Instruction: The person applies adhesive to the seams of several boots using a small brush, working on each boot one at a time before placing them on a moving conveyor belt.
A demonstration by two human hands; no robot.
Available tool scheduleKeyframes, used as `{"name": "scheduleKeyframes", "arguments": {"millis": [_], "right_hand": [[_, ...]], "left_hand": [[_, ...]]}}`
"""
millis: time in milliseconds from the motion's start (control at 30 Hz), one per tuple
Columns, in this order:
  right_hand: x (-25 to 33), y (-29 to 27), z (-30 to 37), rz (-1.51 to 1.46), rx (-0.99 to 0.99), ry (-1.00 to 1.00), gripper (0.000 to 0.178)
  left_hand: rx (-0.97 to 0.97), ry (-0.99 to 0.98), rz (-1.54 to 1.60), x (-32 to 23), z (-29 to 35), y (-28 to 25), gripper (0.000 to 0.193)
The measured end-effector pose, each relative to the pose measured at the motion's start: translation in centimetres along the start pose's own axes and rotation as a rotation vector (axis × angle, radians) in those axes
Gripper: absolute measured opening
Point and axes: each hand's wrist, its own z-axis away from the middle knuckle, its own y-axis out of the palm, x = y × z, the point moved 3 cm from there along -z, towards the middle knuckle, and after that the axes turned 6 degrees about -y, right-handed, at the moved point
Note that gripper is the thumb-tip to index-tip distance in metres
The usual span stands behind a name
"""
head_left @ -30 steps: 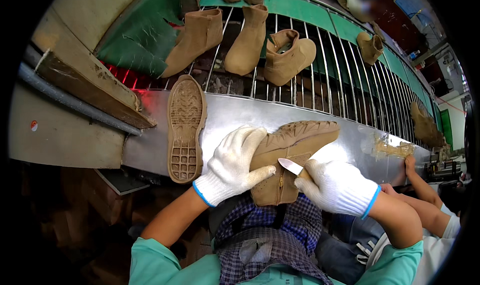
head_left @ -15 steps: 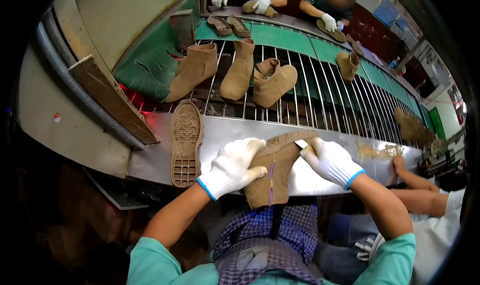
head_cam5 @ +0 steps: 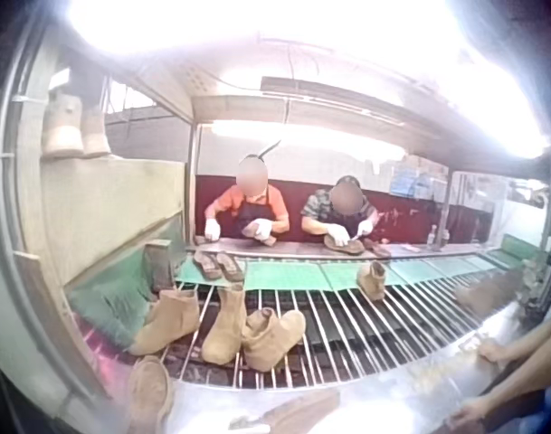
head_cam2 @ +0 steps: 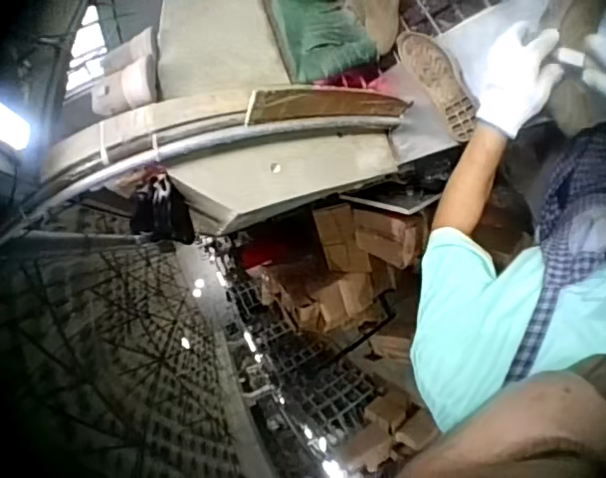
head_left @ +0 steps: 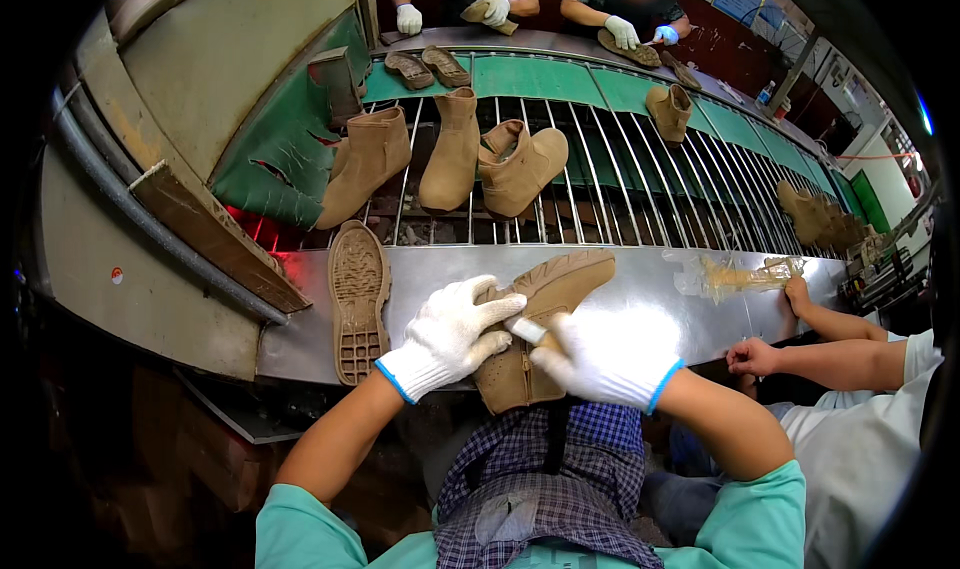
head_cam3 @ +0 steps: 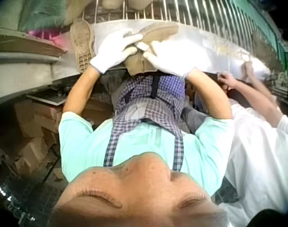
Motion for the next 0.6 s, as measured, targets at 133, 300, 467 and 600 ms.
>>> {"name": "scheduleKeyframes", "arguments": {"millis": [133, 300, 467, 600], "right_hand": [[-3.8, -0.2, 1.1, -0.005, -0.109, 0.125, 0.042], [-2.1, -1.5, 0.0, 0.190, -0.103, -0.025, 0.042], [-5.4, -2.2, 0.2, 0.031, -0.169, 0.209, 0.046], [-3.9, -3.0, 1.6, 0.053, -0.057, -0.003, 0.046]], "left_hand": [[0.037, -0.002, -0.079, -1.4, -1.2, -1.0, 0.061], [0.117, -0.032, -0.047, -1.6, -2.6, -0.2, 0.062], [0.064, 0.078, -0.113, -1.5, -2.1, -0.1, 0.060], [0.096, 0.095, -0.147, -2.0, -2.6, -0.4, 0.057]]}}
